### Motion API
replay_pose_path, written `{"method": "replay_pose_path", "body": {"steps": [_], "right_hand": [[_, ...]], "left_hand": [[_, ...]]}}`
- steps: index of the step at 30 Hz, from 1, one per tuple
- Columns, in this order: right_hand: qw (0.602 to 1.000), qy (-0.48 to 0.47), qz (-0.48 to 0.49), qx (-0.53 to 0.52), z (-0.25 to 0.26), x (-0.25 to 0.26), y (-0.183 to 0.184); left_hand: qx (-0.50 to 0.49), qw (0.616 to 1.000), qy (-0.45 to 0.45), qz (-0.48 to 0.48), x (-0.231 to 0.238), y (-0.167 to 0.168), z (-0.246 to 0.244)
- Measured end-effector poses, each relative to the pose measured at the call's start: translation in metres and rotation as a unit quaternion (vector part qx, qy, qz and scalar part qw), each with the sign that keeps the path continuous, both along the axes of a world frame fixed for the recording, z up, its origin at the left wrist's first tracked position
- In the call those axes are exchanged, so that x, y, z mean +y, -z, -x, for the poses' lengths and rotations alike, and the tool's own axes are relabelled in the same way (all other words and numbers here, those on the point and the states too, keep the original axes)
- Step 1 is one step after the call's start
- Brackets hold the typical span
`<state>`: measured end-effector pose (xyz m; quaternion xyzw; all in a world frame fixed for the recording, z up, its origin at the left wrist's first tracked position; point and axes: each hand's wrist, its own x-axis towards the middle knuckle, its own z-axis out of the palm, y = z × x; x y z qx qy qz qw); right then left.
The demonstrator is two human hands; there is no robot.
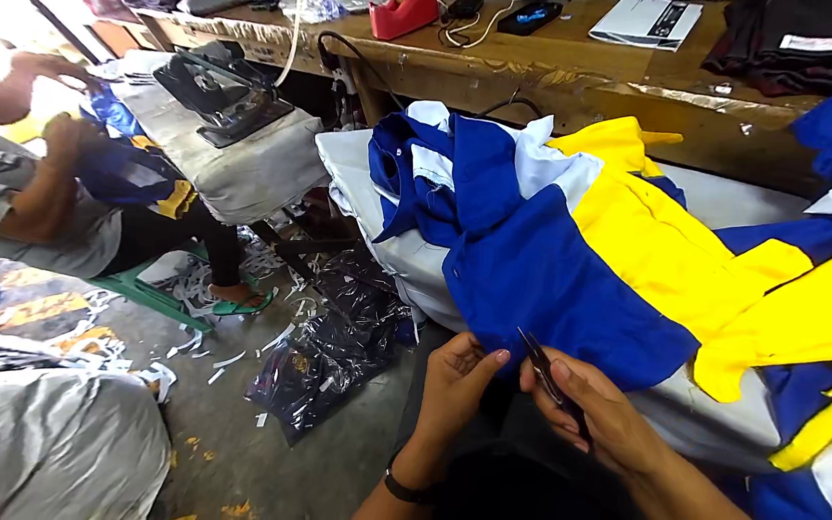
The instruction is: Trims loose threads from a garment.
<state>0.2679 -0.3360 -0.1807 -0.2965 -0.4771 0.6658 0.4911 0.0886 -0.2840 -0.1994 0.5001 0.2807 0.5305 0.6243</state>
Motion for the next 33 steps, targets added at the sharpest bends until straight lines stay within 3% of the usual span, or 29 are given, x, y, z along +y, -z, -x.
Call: {"method": "replay_pose_path", "body": {"steps": [5,9,25,33], "right_hand": [[0.995,-0.069,0.062,0.028,0.001,-0.002,-0.004],[0.992,-0.096,0.072,0.035,0.000,-0.001,-0.007],[0.993,-0.095,0.070,0.006,0.000,0.003,-0.008],[0.995,-0.024,0.092,0.013,0.011,-0.004,-0.011]], "left_hand": [[0.027,0.993,-0.103,-0.050,-0.006,-0.001,0.001],[0.031,0.988,-0.103,-0.114,-0.005,0.002,0.002],[0.010,0.988,-0.106,-0.109,-0.007,0.002,-0.001],[0.025,0.974,-0.162,-0.156,-0.009,0.005,-0.011]]}}
